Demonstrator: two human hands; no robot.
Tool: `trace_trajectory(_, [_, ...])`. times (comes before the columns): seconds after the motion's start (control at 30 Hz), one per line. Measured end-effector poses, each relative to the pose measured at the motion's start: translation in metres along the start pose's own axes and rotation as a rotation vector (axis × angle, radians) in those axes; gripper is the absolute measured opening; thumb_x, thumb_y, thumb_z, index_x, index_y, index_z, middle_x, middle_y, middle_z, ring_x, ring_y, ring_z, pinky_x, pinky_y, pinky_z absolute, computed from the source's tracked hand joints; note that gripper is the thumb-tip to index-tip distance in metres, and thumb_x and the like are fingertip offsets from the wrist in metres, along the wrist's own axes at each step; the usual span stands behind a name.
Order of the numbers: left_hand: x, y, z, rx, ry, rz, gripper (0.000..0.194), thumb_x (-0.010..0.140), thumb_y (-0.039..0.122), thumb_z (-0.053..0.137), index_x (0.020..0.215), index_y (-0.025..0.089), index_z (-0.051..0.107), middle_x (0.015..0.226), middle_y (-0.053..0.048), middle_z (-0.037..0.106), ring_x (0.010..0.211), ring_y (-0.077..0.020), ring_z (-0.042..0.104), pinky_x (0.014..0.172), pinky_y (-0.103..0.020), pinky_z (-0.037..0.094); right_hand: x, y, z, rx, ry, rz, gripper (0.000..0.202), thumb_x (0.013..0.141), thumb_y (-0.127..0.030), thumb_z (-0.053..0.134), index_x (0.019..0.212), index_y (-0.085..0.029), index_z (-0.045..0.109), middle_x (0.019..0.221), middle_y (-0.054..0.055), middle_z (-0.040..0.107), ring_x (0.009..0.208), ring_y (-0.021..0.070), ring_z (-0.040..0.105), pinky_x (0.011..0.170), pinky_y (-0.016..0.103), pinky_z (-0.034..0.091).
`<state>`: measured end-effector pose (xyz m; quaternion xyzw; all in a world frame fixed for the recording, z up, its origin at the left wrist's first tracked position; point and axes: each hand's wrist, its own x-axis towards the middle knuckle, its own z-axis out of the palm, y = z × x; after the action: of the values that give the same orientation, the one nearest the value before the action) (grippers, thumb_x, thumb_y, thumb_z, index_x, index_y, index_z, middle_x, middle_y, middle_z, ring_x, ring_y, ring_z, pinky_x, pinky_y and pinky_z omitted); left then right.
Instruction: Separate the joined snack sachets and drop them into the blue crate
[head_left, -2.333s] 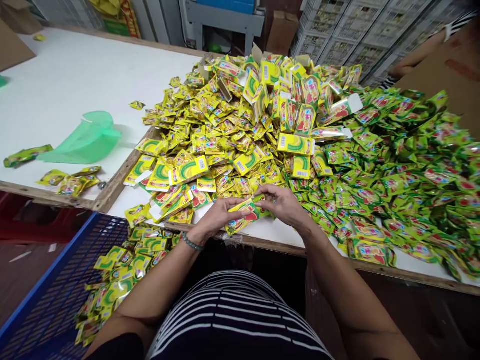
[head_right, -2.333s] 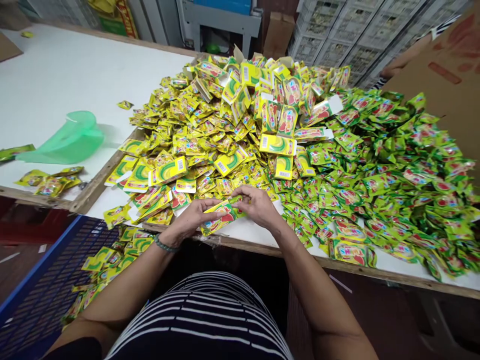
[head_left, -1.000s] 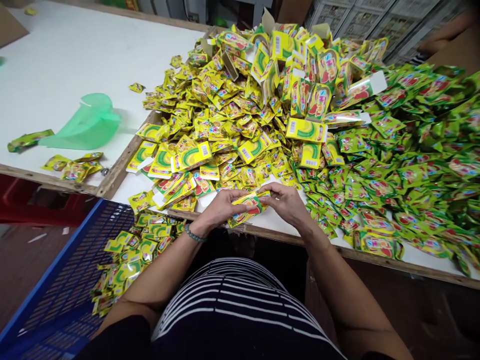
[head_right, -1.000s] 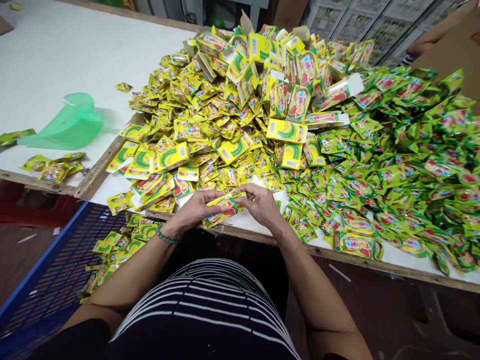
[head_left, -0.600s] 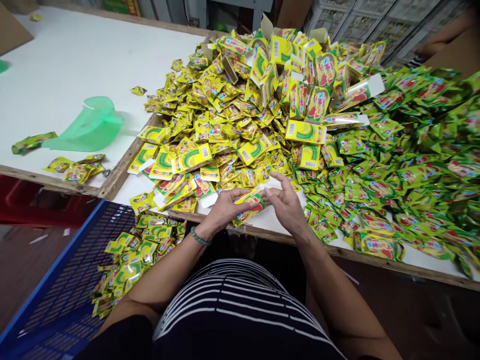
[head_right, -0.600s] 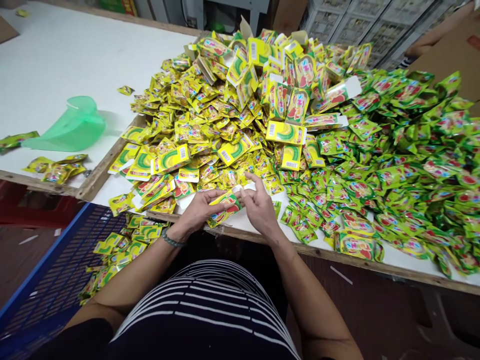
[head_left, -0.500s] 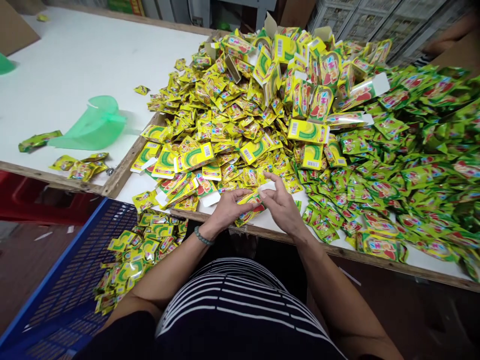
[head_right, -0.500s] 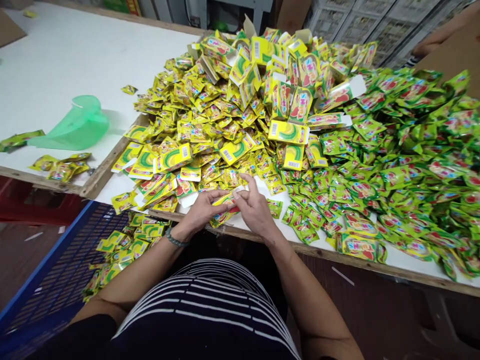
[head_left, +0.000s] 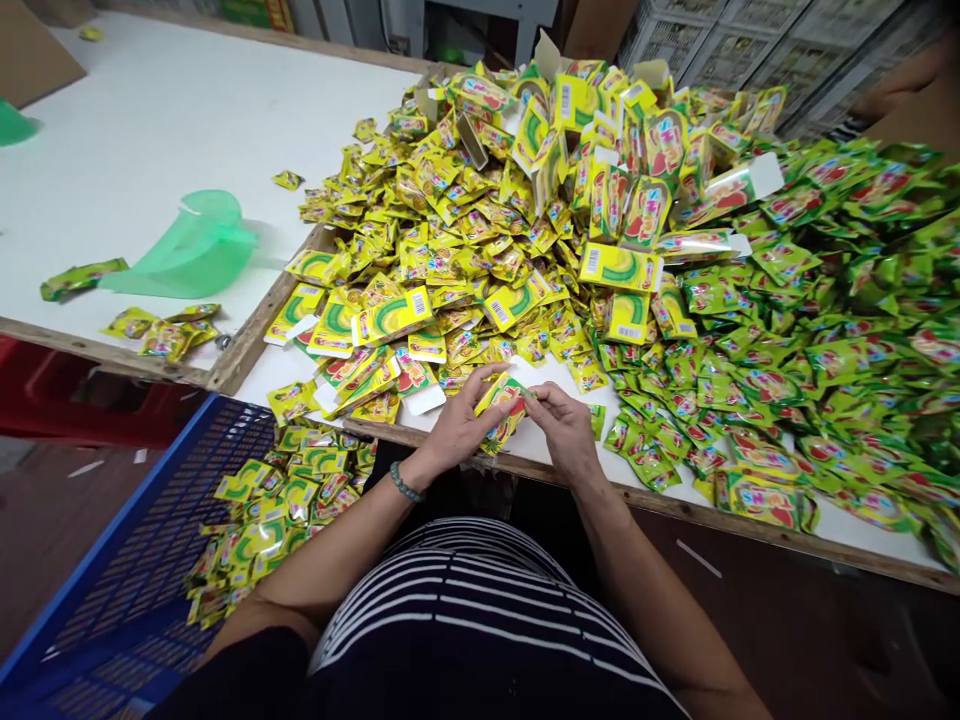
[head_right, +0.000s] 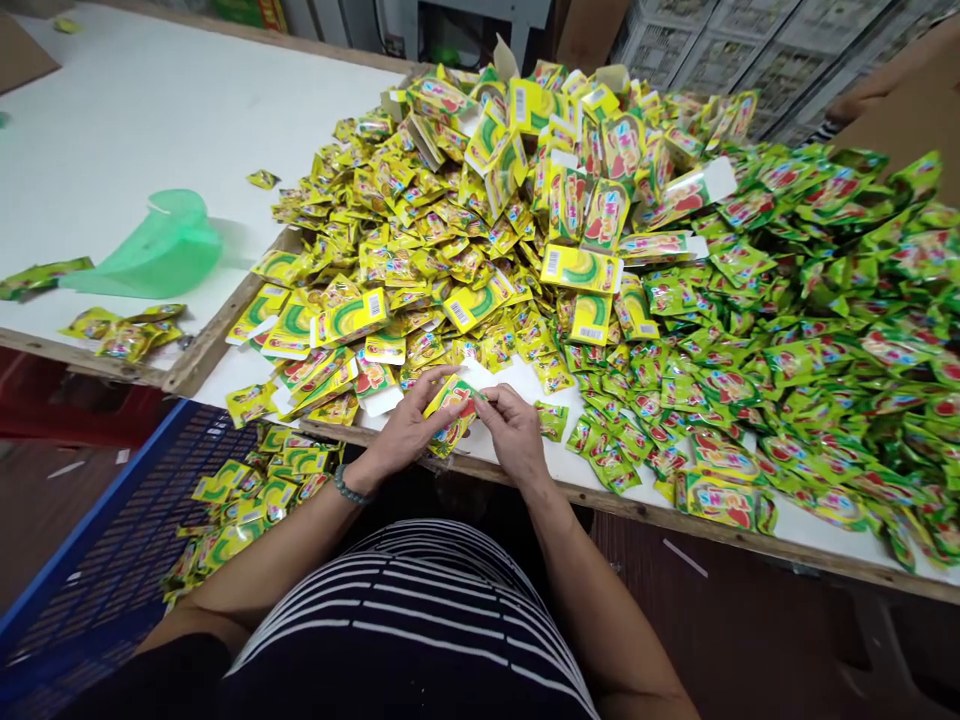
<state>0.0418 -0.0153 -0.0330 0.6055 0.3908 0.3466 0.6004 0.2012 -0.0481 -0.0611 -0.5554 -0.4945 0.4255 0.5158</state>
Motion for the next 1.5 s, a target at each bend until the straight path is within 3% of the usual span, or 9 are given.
trace_trajectory(0.17, [0.002,-0.006,-0.003,-0.003,-0.034,0.042,0.037,0.085,0.036,0.061,0.117,0.021,0.050,0.118,-0.007,0.062,0.111,-0.0198,0.058,0.093,-0.030,0.047,0.002,-0.006,-0.003,-0.019,-0.047,0.013,0.033,0.082,-0.049,0.062,0.105,-0.024,0.063,0.083,0.002,0.065,0.074,0.0167,0.061,0.072,0.032,0.053])
trace_trajectory(0.27, [0.002,-0.007,0.000,-0.139,0.005,-0.017,0.043,0.084,0.039,0.062,0.118,0.021,0.045,0.104,-0.005,0.066,0.094,-0.0170,0.064,0.080,-0.027,0.050,0.003,-0.015,-0.004,-0.091,-0.034,-0.024,0.043,0.082,-0.046,0.064,0.119,-0.025,0.062,0.101,0.005,0.071,0.082,0.0191,0.065,0.081,0.037,0.054])
trace_trajectory(0.4, [-0.001,-0.006,0.004,-0.273,0.107,-0.134,0.053,0.077,0.044,0.069,0.115,0.021,0.040,0.076,0.002,0.065,0.060,-0.0110,0.059,0.059,-0.022,0.046,0.001,-0.024,-0.006,-0.176,-0.040,-0.086,0.024,0.084,-0.040,0.063,0.097,-0.024,0.075,0.105,0.006,0.074,0.096,0.0220,0.066,0.093,0.040,0.050])
trace_trajectory(0.6, [-0.002,-0.006,0.003,-0.166,0.118,-0.097,0.051,0.076,0.042,0.071,0.115,0.016,0.048,0.068,0.003,0.063,0.056,-0.0091,0.055,0.054,-0.019,0.040,0.004,-0.023,-0.002,0.001,0.098,0.123,0.020,0.068,-0.039,0.078,0.081,-0.024,0.078,0.086,0.003,0.076,0.082,0.0207,0.067,0.083,0.038,0.051])
trace_trajectory(0.73, [-0.002,-0.009,0.001,-0.055,0.089,-0.027,0.052,0.077,0.039,0.071,0.119,0.015,0.053,0.075,-0.001,0.069,0.066,-0.0131,0.062,0.062,-0.022,0.045,0.008,-0.020,-0.003,0.280,0.081,0.275,0.019,0.060,-0.036,0.083,0.073,-0.023,0.077,0.076,0.001,0.076,0.071,0.0173,0.065,0.076,0.035,0.051])
trace_trajectory(1.0, [-0.004,-0.005,-0.001,-0.082,0.022,-0.006,0.050,0.077,0.037,0.072,0.121,0.015,0.062,0.099,-0.008,0.074,0.090,-0.0199,0.069,0.079,-0.028,0.053,0.008,-0.017,-0.019,0.217,-0.003,0.309,0.016,0.060,-0.035,0.082,0.071,-0.023,0.078,0.063,0.000,0.071,0.056,0.0105,0.049,0.057,0.028,0.039])
trace_trajectory(1.23, [-0.006,-0.004,-0.002,-0.265,0.046,-0.113,0.052,0.075,0.038,0.073,0.121,0.015,0.063,0.090,-0.006,0.075,0.082,-0.0191,0.070,0.075,-0.028,0.054,0.000,-0.020,-0.018,0.164,-0.120,0.138,0.012,0.074,-0.035,0.074,0.081,-0.027,0.079,0.077,0.001,0.073,0.066,0.0139,0.056,0.057,0.028,0.041])
trace_trajectory(1.4, [-0.005,-0.009,0.006,-0.439,0.132,-0.180,0.056,0.070,0.040,0.076,0.118,0.014,0.062,0.085,-0.006,0.075,0.073,-0.0172,0.069,0.071,-0.028,0.054,-0.020,-0.022,0.005,0.035,0.086,-0.106,0.020,0.083,-0.033,0.066,0.099,-0.028,0.076,0.103,0.005,0.073,0.094,0.0211,0.064,0.079,0.036,0.050])
trace_trajectory(1.5, [-0.006,0.003,-0.002,-0.306,0.105,-0.184,0.058,0.071,0.044,0.073,0.119,0.014,0.062,0.081,-0.005,0.074,0.072,-0.0173,0.068,0.069,-0.028,0.054,-0.023,-0.028,0.021,-0.106,0.112,-0.195,0.019,0.087,-0.032,0.060,0.097,-0.026,0.075,0.100,0.006,0.074,0.096,0.0216,0.065,0.087,0.040,0.051])
